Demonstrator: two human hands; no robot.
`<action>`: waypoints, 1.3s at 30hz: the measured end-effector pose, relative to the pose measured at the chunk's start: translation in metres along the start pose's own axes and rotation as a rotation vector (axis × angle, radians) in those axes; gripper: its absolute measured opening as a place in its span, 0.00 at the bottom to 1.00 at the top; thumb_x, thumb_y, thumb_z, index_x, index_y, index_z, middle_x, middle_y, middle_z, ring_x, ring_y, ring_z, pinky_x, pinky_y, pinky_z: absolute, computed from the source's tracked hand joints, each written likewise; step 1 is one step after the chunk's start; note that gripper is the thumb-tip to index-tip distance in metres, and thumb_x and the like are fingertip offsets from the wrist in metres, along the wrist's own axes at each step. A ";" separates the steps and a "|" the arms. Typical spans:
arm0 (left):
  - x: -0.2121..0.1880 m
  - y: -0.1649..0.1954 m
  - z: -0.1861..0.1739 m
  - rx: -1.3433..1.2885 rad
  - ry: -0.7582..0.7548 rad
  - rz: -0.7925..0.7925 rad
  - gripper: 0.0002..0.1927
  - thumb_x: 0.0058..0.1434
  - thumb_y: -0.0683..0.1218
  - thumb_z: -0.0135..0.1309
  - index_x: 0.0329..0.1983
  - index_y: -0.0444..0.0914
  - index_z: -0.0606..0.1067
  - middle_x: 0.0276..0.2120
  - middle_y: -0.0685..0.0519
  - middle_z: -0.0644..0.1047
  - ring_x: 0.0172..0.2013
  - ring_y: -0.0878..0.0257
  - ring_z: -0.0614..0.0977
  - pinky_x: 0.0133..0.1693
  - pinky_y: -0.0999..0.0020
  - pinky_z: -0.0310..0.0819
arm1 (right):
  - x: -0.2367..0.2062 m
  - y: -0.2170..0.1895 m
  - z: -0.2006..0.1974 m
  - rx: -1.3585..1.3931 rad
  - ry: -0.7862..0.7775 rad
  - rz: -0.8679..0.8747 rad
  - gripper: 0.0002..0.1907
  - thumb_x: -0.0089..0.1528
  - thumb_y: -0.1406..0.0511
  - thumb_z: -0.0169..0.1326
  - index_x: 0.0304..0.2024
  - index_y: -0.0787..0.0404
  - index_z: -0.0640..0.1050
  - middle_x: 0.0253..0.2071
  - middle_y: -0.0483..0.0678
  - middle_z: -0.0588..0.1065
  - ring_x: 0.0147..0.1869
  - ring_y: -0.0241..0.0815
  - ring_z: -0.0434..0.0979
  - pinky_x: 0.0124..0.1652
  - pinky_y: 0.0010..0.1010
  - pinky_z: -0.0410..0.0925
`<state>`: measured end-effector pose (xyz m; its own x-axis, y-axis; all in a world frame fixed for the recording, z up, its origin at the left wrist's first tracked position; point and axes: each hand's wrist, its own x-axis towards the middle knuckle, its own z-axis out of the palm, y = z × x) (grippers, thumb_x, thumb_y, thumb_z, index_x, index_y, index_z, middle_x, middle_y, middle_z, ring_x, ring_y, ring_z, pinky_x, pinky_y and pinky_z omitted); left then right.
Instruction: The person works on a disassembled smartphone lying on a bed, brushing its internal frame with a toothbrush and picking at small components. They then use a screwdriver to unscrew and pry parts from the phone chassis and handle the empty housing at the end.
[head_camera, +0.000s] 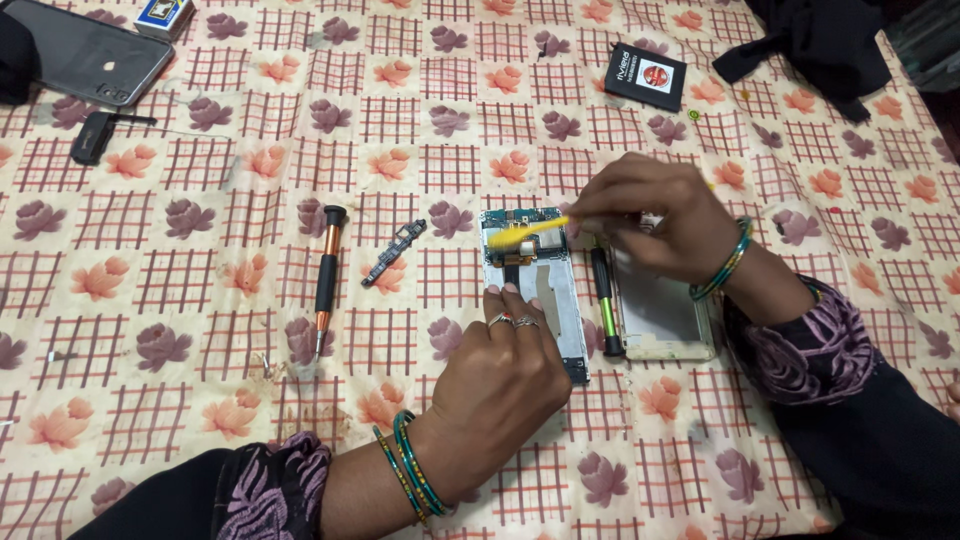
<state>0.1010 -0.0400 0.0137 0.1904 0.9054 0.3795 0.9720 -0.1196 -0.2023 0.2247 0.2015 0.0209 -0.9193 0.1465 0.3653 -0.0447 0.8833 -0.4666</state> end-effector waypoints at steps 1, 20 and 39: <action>0.001 0.000 0.000 -0.011 -0.022 0.006 0.15 0.49 0.41 0.55 0.35 0.24 0.81 0.40 0.23 0.79 0.41 0.41 0.86 0.29 0.64 0.81 | 0.002 -0.003 0.003 -0.060 0.011 -0.006 0.10 0.59 0.71 0.64 0.43 0.59 0.85 0.40 0.47 0.81 0.42 0.40 0.82 0.38 0.29 0.75; -0.001 -0.001 0.002 -0.017 -0.019 0.004 0.15 0.49 0.42 0.55 0.34 0.24 0.81 0.41 0.23 0.79 0.42 0.39 0.86 0.29 0.65 0.80 | 0.013 -0.003 0.013 -0.300 0.122 0.041 0.12 0.59 0.71 0.65 0.46 0.60 0.85 0.41 0.49 0.80 0.46 0.46 0.79 0.43 0.36 0.73; 0.000 0.000 0.003 -0.008 0.006 -0.004 0.14 0.48 0.42 0.55 0.33 0.25 0.81 0.40 0.23 0.79 0.40 0.40 0.86 0.27 0.65 0.79 | -0.005 0.024 -0.015 -0.020 -0.036 0.139 0.08 0.61 0.72 0.62 0.42 0.58 0.84 0.41 0.46 0.82 0.43 0.39 0.84 0.41 0.30 0.77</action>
<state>0.1004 -0.0393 0.0111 0.1878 0.9033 0.3857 0.9737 -0.1195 -0.1942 0.2341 0.2282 0.0198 -0.9293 0.2527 0.2693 0.0918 0.8644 -0.4943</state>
